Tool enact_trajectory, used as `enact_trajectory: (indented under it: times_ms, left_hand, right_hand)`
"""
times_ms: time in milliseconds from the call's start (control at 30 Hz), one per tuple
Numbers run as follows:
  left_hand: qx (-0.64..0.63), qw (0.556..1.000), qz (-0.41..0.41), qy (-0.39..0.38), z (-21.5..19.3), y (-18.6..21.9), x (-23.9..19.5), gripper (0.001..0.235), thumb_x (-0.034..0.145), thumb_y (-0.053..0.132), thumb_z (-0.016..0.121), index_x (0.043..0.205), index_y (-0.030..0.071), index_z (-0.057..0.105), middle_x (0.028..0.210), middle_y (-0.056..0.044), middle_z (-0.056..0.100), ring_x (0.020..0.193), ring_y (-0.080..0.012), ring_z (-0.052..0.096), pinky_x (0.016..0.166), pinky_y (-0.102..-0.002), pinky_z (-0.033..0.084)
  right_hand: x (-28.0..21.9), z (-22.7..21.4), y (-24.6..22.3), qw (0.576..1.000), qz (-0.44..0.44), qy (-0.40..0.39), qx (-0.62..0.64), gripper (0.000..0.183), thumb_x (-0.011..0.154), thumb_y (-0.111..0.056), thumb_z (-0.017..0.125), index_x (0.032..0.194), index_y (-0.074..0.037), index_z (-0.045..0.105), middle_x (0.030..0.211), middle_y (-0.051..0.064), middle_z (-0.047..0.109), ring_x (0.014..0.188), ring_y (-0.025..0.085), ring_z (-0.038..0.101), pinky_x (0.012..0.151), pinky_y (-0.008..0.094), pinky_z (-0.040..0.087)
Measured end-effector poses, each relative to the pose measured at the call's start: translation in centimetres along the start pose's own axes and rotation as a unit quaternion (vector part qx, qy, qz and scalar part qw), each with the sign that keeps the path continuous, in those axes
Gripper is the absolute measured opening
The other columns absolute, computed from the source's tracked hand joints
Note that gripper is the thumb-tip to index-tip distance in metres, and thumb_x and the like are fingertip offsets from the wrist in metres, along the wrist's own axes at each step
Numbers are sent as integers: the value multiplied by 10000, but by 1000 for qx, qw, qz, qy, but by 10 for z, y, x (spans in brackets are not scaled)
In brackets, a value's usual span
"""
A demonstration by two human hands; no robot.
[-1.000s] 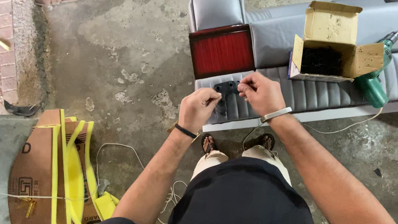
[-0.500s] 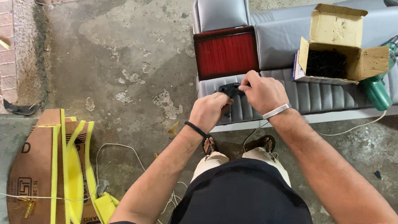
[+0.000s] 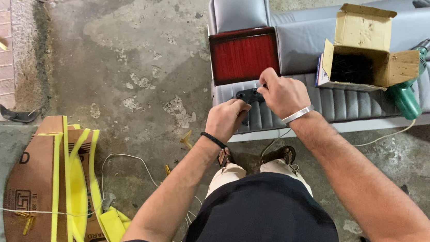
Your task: The person retrieves black plastic feet from a bag and uses a green corded drill to attach gold metal legs and black plastic feet to a grey upholstered sofa. The person works on multiple corners of the sofa, securing each component with screws.
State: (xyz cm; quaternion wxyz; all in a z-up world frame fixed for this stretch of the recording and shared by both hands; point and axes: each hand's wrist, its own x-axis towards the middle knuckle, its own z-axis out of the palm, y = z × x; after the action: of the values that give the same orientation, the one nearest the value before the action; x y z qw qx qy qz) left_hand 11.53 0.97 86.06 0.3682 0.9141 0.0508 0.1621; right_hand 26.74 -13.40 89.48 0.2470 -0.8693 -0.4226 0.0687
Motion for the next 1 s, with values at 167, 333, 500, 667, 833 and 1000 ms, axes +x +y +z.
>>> enact_trajectory:
  times_ms: [167,333,500,667,833,1000]
  left_hand:
    - [-26,999,13,18,6,-7,-9,124,846,56,735,966,90,733,1020,-65,720,953,-270,707,809,-376,580]
    - [25,997,47,47,13,-10,-24,197,825,61,755,1011,118,780,1148,-115,641,1074,-326,638,897,-409,549]
    - [-16,998,20,54,20,-10,-23,209,827,22,735,1020,98,756,1169,-123,632,1084,-328,643,921,-409,550]
    - [-65,997,-24,44,20,-10,-23,177,826,0,738,976,94,731,1161,-120,634,1075,-320,661,889,-402,565]
    - [-49,998,-43,23,18,-10,-22,213,766,-27,714,954,72,700,1194,-125,634,1043,-328,666,845,-403,563]
    - [-49,997,-42,40,15,-7,-17,219,799,-19,738,976,65,640,1170,-103,632,1036,-337,652,844,-414,547]
  right_hand:
    - [-5,17,7,998,-51,39,-24,141,936,-252,744,941,-122,690,793,86,725,738,324,706,626,465,533]
    - [-15,30,6,988,-111,105,2,123,918,-232,747,1013,-155,764,934,60,760,782,287,714,639,411,555]
    - [-10,29,3,981,-140,131,-27,183,912,-158,722,1086,-129,768,962,58,760,840,279,732,709,409,564]
    - [-12,26,-2,984,-81,156,14,152,934,-158,730,1081,-138,762,926,90,745,815,300,715,703,413,555]
    - [-17,31,-3,986,-67,150,-39,84,906,-185,759,952,-125,723,728,58,707,660,303,678,692,462,545]
    - [-16,39,3,987,-19,158,30,91,916,-195,771,903,-136,704,762,77,706,706,317,690,616,441,529]
